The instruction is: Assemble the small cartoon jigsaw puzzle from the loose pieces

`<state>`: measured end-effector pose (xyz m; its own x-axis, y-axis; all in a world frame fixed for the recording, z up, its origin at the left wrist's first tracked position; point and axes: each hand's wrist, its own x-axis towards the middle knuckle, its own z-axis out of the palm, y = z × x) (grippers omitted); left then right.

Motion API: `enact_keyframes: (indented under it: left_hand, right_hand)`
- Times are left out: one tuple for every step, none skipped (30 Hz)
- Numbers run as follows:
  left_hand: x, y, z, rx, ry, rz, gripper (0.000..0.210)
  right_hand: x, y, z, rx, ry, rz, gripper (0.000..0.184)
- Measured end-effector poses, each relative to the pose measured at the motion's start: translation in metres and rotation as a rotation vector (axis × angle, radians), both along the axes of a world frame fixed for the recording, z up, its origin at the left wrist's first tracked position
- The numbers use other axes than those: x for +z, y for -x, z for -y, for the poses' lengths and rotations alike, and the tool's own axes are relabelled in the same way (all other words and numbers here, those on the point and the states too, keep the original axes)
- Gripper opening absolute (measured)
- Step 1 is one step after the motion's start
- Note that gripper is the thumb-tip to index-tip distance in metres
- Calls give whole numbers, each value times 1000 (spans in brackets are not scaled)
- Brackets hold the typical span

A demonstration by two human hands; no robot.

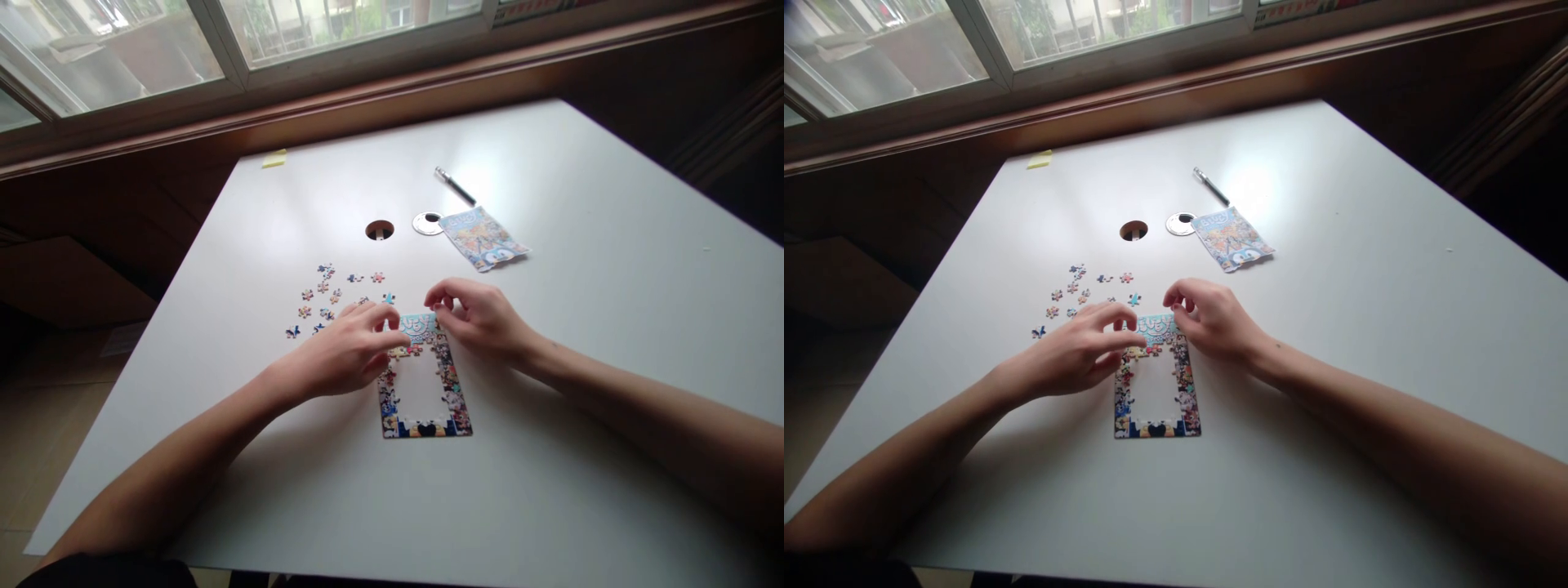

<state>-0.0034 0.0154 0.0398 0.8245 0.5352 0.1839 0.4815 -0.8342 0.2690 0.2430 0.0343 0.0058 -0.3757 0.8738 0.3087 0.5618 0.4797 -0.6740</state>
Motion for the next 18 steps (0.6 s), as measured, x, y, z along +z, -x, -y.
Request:
enact_keyframes:
  left_hand:
    - [3, 2, -2, 33, 21, 43, 28]
    - [5, 4, -3, 72, 39, 88, 25]
    - [7, 8, -4, 116, 47, 134, 21]
    - [6, 12, -3, 151, 42, 176, 17]
    - [4, 17, -2, 187, 22, 217, 14]
    - [0, 21, 1, 221, -11, 259, 14]
    - [-5, 26, 4, 242, -44, 282, 14]
    - [-11, 31, 8, 258, -70, 299, 15]
    - [-18, 35, 12, 264, -81, 302, 16]
    - [-23, 39, 16, 281, -87, 305, 17]
    - [-28, 42, 18, 286, -87, 313, 17]
    - [-31, 44, 20, 283, -74, 328, 16]
    - [-33, 45, 20, 276, -58, 349, 16]
    - [-34, 46, 19, 266, -37, 374, 16]
    - [-34, 46, 18, 254, -15, 396, 15]
    - [-34, 46, 16, 242, 5, 413, 15]
    - [-33, 45, 15, 233, 21, 424, 14]
    - [-32, 45, 14, 223, 35, 425, 14]
  right_hand:
    - [-2, -1, -2, 3, -2, -6, 18]
    - [-4, -1, -4, 7, 6, -13, 17]
    - [-5, -2, -4, 9, 19, -20, 16]
    - [-6, -2, -5, 9, 33, -28, 15]
    - [-6, -1, -4, 4, 45, -36, 13]
    - [-6, -1, -4, -6, 54, -47, 11]
    - [-5, -1, -4, -18, 63, -60, 8]
    - [-5, -1, -3, -32, 72, -74, 7]
    - [-4, 0, -3, -45, 85, -89, 6]
    - [-4, 0, -3, -57, 97, -105, 6]
    - [-4, 0, -3, -66, 111, -119, 6]
    - [-5, 0, -4, -75, 124, -133, 7]
    - [-5, 0, -4, -84, 135, -148, 7]
    - [-6, 0, -4, -92, 143, -163, 7]
    - [-7, 0, -5, -98, 148, -178, 7]
    - [-7, 0, -5, -103, 151, -192, 7]
    - [-8, 0, -5, -105, 153, -205, 7]
    - [-8, 0, -5, -107, 153, -218, 7]
